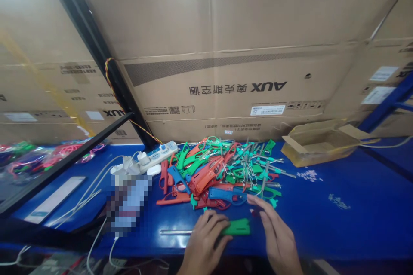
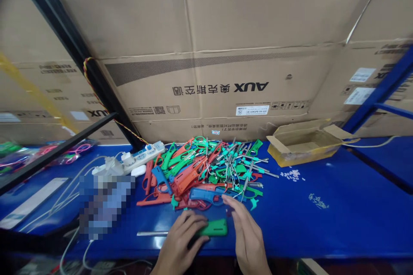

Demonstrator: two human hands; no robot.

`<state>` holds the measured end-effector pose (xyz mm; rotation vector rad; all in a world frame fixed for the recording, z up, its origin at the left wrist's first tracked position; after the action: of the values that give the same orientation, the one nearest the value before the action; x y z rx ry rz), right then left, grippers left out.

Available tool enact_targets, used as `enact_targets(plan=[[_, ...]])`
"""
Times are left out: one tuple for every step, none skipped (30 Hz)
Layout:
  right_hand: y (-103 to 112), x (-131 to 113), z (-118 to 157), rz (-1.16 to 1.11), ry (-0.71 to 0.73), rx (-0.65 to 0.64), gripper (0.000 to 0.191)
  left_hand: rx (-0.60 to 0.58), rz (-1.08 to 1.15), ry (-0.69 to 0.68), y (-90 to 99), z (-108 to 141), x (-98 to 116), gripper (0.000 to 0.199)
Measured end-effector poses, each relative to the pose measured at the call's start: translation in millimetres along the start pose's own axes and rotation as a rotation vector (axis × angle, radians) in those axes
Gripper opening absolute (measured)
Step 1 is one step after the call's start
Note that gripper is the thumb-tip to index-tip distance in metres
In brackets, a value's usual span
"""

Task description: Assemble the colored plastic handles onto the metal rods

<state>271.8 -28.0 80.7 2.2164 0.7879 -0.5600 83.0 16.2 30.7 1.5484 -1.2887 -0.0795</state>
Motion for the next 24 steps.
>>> enact_targets(plan=[[1.7,-2.3,-1.2,-0.009,0.009,-0.005,0.036,-0.009,0.006,0.014,-0.5,0.4,-1.1,0.022],[2.8,-4.0,-2.4,-0.017,0.025,-0.012,0.036,-0.017,0.010,0.026,-1.6,0.3,-1.7,0.024],[3.5,-5.2,-3.4,-0.023,0.048,-0.023,0.037,-0.027,0.010,0.033,-3.8,-0.5,-1.3,0.027],[3.7,-6.0,-4.2,-0.028,0.074,-0.040,0.037,-0.039,0.006,0.033,-7.1,-2.3,0.2,0.032],[3.9,-6.5,-4.9,-0.031,0.101,-0.056,0.037,-0.054,-0.001,0.024,-11.7,-5.0,3.0,0.037],[4.1,-6.6,-5.3,-0.031,0.125,-0.072,0.038,-0.071,-0.009,0.005,-17.3,-8.5,6.9,0.042],[4.5,-7.0,-5.5,-0.029,0.149,-0.087,0.038,-0.088,-0.016,-0.021,-23.4,-12.5,11.6,0.047],[5.1,-7.5,-5.5,-0.025,0.173,-0.095,0.039,-0.097,-0.024,-0.047,-29.2,-16.6,16.4,0.051],[5.9,-8.2,-5.3,-0.019,0.192,-0.097,0.039,-0.093,-0.032,-0.068,-33.8,-20.4,20.6,0.051],[6.4,-8.8,-4.9,-0.014,0.204,-0.099,0.038,-0.073,-0.038,-0.075,-36.6,-23.7,23.5,0.048],[6.7,-9.6,-4.5,-0.011,0.211,-0.100,0.036,-0.049,-0.041,-0.074,-38.1,-25.9,25.2,0.043],[6.5,-10.0,-4.1,-0.012,0.207,-0.102,0.033,-0.023,-0.041,-0.071,-38.4,-27.1,26.2,0.037],[6.4,-10.1,-3.8,-0.016,0.193,-0.097,0.029,0.001,-0.037,-0.066,-37.9,-27.3,26.6,0.033],[6.1,-9.9,-3.8,-0.022,0.172,-0.087,0.024,0.022,-0.032,-0.063,-36.8,-26.8,26.7,0.029],[6.2,-9.6,-4.0,-0.023,0.148,-0.064,0.020,0.040,-0.028,-0.063,-35.4,-26.0,26.7,0.028],[6.8,-9.2,-4.5,-0.020,0.124,-0.027,0.016,0.055,-0.027,-0.061,-34.2,-25.1,26.3,0.027],[7.3,-8.9,-5.2,-0.012,0.105,0.014,0.016,0.066,-0.030,-0.059,-33.5,-24.2,25.9,0.027],[6.8,-9.2,-6.0,0.000,0.096,0.045,0.018,0.072,-0.035,-0.057,-33.5,-23.6,25.3,0.027],[4.5,-10.3,-7.1,0.010,0.101,0.055,0.021,0.077,-0.042,-0.057,-34.1,-23.2,24.8,0.027],[0.7,-11.4,-8.5,0.016,0.108,0.042,0.023,0.084,-0.050,-0.062,-34.9,-22.9,24.6,0.026],[-4.3,-12.5,-9.8,0.016,0.119,0.009,0.025,0.093,-0.057,-0.066,-35.8,-22.7,24.5,0.026],[-9.5,-13.1,-11.0,0.013,0.125,-0.032,0.027,0.104,-0.064,-0.068,-36.6,-22.5,24.4,0.025],[-13.6,-13.6,-11.7,0.010,0.132,-0.064,0.028,0.112,-0.068,-0.064,-37.3,-22.3,24.0,0.024],[-15.9,-13.7,-12.1,0.009,0.135,-0.079,0.029,0.116,-0.070,-0.056,-37.9,-22.3,23.4,0.023]])
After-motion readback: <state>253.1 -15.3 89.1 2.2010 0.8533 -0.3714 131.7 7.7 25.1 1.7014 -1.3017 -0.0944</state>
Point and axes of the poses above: each hand's wrist, its own z-axis away from the middle knuckle, its own y-axis out of the back of the hand, x = y × z, the point moved 7 cm from there along -z, towards the middle knuckle, and after that the axes turned 4 degrees about z, right-handed, at the moved point
